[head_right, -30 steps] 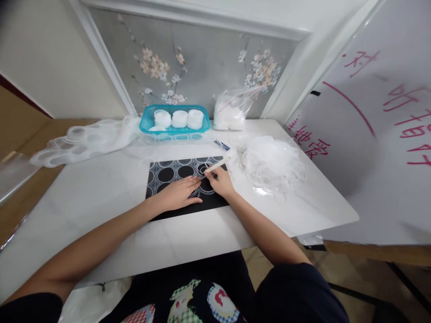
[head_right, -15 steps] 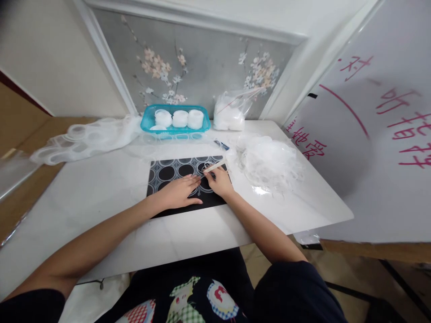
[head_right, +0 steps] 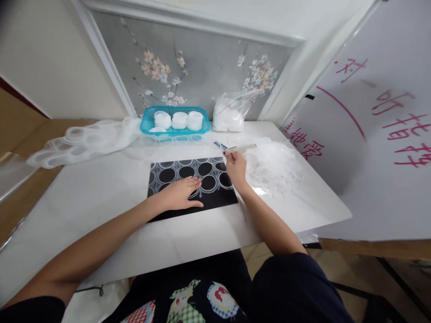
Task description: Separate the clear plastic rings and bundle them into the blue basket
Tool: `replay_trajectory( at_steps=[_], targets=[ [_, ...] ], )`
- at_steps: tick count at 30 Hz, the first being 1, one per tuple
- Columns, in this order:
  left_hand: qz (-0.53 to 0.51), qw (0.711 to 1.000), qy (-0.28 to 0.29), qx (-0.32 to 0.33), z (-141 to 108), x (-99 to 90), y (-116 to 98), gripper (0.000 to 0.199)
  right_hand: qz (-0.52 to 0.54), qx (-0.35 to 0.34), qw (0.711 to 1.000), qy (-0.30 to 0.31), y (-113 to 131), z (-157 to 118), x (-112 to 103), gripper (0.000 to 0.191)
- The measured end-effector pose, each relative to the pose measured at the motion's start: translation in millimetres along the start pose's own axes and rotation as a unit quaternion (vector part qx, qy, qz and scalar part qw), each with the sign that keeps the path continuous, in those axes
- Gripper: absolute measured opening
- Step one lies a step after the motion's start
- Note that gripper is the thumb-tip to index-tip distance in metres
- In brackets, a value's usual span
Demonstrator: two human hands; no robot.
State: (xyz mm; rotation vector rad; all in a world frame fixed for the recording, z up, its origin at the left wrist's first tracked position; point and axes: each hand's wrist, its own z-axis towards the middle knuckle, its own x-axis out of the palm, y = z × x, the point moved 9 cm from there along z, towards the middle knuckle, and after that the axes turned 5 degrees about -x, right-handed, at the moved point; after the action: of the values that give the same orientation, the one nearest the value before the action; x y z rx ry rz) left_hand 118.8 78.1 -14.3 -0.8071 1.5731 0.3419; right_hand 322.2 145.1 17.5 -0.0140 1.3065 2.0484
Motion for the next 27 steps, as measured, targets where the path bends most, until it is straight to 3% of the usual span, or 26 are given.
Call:
replay_trajectory(
  at_steps=[4, 6, 8, 11, 14, 19, 23, 27],
  targets=[
    [0.005, 1.000, -0.008, 0.004, 1, -1.2, -1, 0.072, 0.153, 0.009, 0.984, -0.093, -7, -14, -40, 0.013],
    [0.002, 1.000, -0.012, 0.000, 0, -1.3, -2, 0.074, 0.205, 0.021, 0.967, -0.148, -14, -5, -59, 0.013],
    [-0.002, 1.000, -0.007, -0.008, -1, -0.8, -2, 0.077, 0.236, 0.049, 0.957, -0.161, -21, 9, -66, 0.016],
    [0.002, 1.000, 0.006, -0.011, -2, -0.5, -2, 0.075, 0.288, 0.108, 0.943, -0.126, -25, 20, -53, 0.024],
    [0.002, 1.000, 0.008, -0.017, -3, -1.5, 0, 0.071, 0.361, 0.169, 0.914, -0.071, -21, 8, -27, 0.034],
    [-0.101, 0.994, -0.004, -0.040, -4, -13.3, 13, 0.055, 0.420, 0.220, 0.878, 0.067, 13, -23, 10, 0.034],
    [-0.239, 0.964, -0.075, -0.092, -9, -40.1, 31, 0.048, 0.419, 0.181, 0.881, 0.120, 43, -20, 9, 0.019],
    [-0.270, 0.950, -0.129, -0.091, -5, -56.0, 25, 0.039, 0.468, 0.204, 0.854, 0.101, 35, -5, 1, 0.012]
  ],
)
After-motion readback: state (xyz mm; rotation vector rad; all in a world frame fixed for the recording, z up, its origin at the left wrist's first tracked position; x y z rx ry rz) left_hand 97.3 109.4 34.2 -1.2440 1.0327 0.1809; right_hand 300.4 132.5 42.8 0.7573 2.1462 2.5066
